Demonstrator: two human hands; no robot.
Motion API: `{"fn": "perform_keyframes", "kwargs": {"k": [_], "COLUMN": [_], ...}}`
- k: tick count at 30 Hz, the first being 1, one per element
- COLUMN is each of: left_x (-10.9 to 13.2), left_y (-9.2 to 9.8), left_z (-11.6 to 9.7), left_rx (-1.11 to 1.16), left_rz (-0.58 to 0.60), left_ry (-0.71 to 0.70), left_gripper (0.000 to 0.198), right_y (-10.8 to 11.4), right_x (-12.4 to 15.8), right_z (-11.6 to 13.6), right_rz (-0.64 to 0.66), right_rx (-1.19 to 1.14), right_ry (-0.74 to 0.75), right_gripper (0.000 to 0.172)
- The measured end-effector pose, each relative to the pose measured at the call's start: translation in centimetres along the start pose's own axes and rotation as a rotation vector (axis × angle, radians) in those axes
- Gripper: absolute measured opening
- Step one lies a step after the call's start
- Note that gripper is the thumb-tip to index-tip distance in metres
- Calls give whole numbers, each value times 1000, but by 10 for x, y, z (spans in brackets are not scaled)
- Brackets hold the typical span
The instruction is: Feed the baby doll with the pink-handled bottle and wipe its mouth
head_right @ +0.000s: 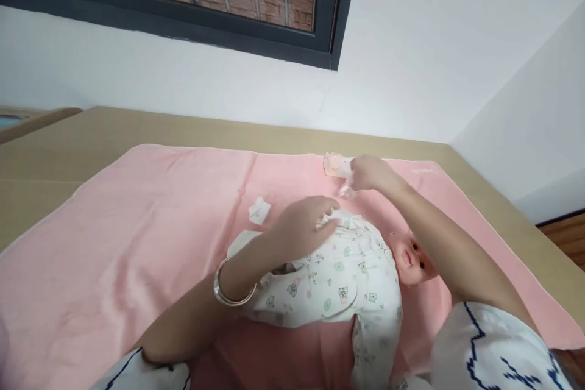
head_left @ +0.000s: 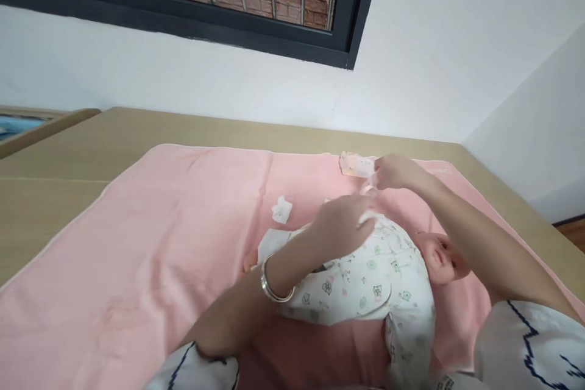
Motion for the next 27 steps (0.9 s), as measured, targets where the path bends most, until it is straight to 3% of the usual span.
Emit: {"fn": "perform_keyframes", "kwargs": {"k": [1, 3, 6, 9, 16, 20, 23, 25, 27], "left_x": [1, 4, 6, 9, 16, 18, 20, 21, 23], "left_y": [-19, -48, -75, -91, -102, -104, -106, -106, -105], "left_z": [-5, -10, -11, -11, -8, -6, -6, -8, -9], "left_rx": [-79, -132, -136, -167, -189, -196, -226, -233, -228], "left_rz": [129, 258, 309, 342, 288, 282, 287, 274, 248], "left_ry": [-70, -159, -211, -294, -353, -328, -330, -353, -370], "left_gripper": [12, 13, 24, 38, 50, 50, 49, 49, 46], "right_y": [-11, -35, -62, -73, -66, -45, -38, -50, -78], "right_x": [0, -1, 3, 11, 26, 57, 89, 106, 113], "right_z": [-20, -52, -78, -87, -99, -126, -154, -170, -178], "right_rz": [31, 124, 216, 219, 154, -1, -188, -266, -241], "right_rx": [-10, -61, -159, -234, -301, -463, -655, -746, -801], "right_ry": [-73, -179, -237, -249, -266, -350, -489, -619, -726], "right_gripper": [31, 33, 35, 36, 36, 51, 49, 47, 49]}}
Point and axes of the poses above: each hand's wrist, its own x-axis away from the middle knuckle, its own y-axis out of the back of the hand, z = x × y, the point moved 5 cm from there along -x, towards the middle knuckle, and after that the axes turned 11 degrees about x, right-handed, at the moved point
